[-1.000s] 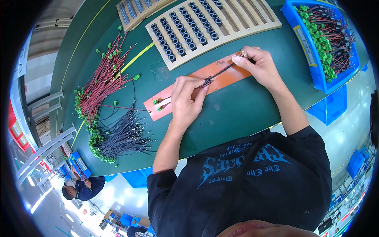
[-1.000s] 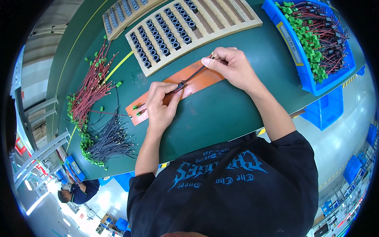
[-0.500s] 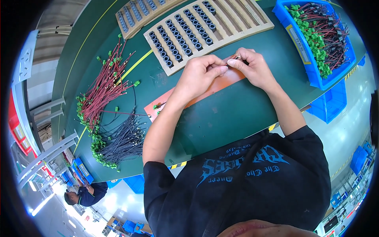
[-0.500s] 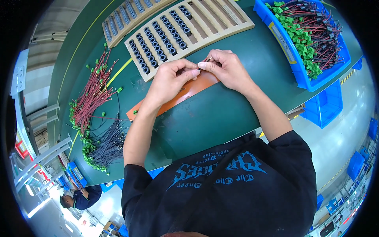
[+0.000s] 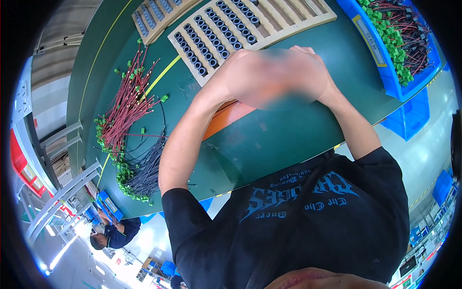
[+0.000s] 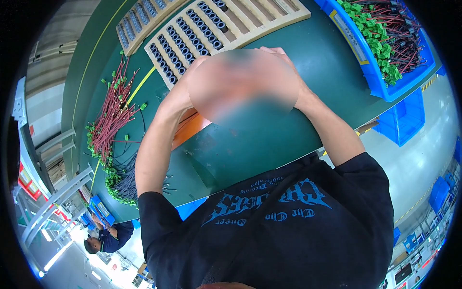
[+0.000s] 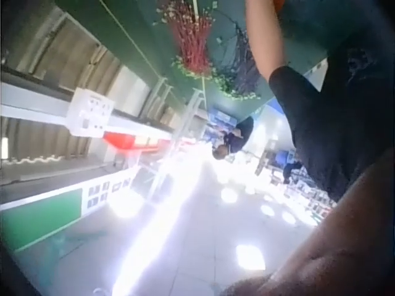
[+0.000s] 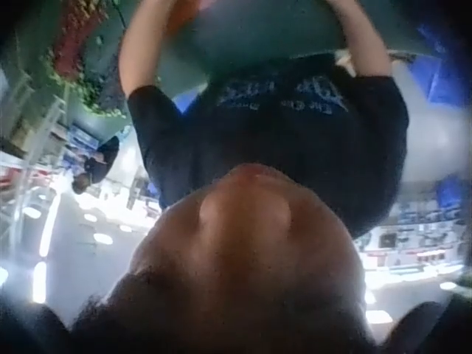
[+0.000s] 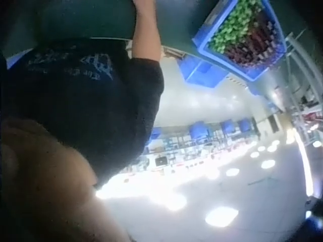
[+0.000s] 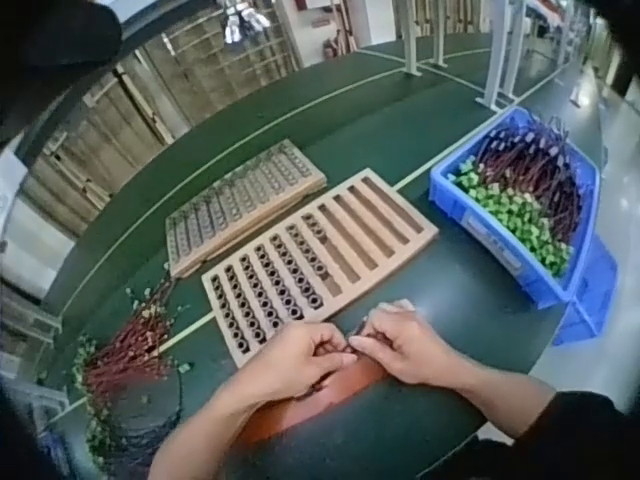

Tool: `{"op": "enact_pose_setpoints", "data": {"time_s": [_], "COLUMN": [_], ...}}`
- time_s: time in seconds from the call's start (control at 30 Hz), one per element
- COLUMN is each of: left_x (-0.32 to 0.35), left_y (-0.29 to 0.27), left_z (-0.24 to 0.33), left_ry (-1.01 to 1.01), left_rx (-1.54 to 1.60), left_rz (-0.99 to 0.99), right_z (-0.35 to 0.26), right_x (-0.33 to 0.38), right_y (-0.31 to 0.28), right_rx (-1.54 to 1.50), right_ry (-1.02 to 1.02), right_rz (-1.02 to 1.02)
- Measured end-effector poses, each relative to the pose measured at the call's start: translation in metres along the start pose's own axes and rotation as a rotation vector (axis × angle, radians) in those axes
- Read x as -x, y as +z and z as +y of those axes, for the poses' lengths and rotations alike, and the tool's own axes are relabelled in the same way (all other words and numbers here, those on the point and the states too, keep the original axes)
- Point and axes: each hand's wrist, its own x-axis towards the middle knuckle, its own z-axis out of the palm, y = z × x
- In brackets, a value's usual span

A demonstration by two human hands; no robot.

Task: The person assembles electronic wire harnesses by hand, attaching plastic connectors to the wires and sliding protective rubber sleeves onto the assembled harnesses.

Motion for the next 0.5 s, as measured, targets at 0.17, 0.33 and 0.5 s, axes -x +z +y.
{"op": "enact_pose_setpoints", "data": {"time_s": [0.17, 0.33, 0.5], "left_x": [-0.003, 0.001, 0.02], "left_y": [0.007, 0.012, 0.007], "left_z": [0.003, 0.006, -0.014], "left_ry": [0.128, 0.095, 0.231], "left_rx": [-0.309, -0.198, -0.063], "left_rz": [0.126, 0.215, 0.254], "right_z": [0.002, 0.001, -0.003], "right_x": [-0.002, -0.007, -0.004], "right_y": [-0.001, 0.0, 0.0], "right_rx": [0.052, 0.09, 0.035], "right_ry": [-0.085, 0.016, 0.068], "right_rz": [-0.01, 0.03, 0.064]}}
